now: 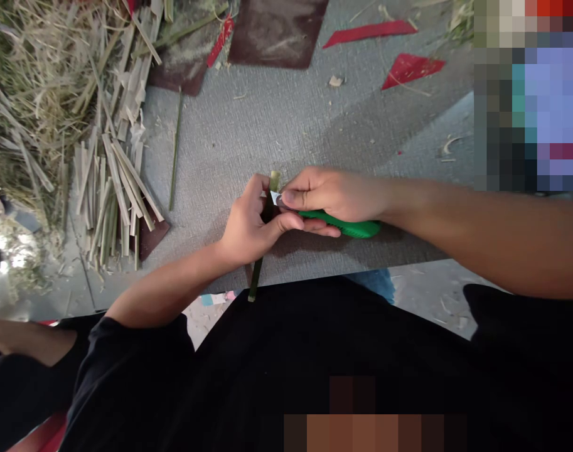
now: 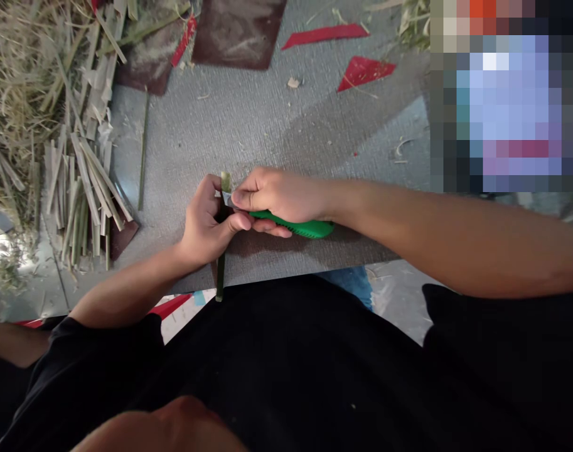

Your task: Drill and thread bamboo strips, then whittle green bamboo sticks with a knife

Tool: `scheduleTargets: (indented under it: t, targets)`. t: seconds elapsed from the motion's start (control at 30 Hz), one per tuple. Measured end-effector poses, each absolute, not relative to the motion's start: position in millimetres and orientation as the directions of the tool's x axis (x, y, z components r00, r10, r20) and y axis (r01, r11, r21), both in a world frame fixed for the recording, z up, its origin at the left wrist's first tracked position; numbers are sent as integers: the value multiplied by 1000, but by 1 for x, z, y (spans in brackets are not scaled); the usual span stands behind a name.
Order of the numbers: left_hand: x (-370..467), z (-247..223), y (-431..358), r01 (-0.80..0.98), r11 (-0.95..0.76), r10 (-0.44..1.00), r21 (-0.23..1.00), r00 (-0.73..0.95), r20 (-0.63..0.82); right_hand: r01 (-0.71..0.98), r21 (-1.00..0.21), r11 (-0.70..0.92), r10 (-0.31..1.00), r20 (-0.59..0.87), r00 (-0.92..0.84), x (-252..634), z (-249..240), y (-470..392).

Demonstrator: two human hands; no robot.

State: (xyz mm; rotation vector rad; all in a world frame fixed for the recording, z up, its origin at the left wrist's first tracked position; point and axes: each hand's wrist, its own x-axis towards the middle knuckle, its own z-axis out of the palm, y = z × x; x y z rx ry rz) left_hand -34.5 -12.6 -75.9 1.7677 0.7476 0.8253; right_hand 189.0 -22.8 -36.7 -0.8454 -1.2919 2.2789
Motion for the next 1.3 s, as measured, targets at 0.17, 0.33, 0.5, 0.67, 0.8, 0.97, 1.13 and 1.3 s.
scheduleTargets:
  t: [0.17, 0.33, 0.5, 0.67, 0.8, 0.97, 1.13, 1.3]
  targets:
    - [-34, -76, -15, 73, -226, 797, 971, 588, 141, 22, -843, -537, 517, -350, -781, 194, -42, -17]
    - [-35, -81, -19, 88, -190, 800, 978, 591, 103, 48, -824, -564, 475, -371, -798, 199, -37, -15]
    - [-36, -84, -23, 106, -245, 799, 964, 585, 139, 69, -799, -597, 454, -408, -792, 200, -35, -15]
    - [-37, -83, -25, 153, -292, 812, 944, 561, 160, 68, -776, -627, 454, -436, -777, 197, -36, -16]
    - [-36, -82, -26, 184, -284, 836, 941, 528, 149, 44, -787, -615, 503, -435, -746, 193, -28, -21]
    - [-34, -78, -23, 182, -266, 841, 947, 524, 135, 8, -839, -544, 634, -417, -651, 192, -16, -27]
    - [-34, -77, -22, 138, -227, 836, 964, 536, 120, 5, -829, -558, 538, -367, -759, 195, -30, -20]
    - [-34, -82, -22, 109, -177, 819, 978, 567, 85, 57, -788, -613, 470, -421, -776, 197, -34, -17]
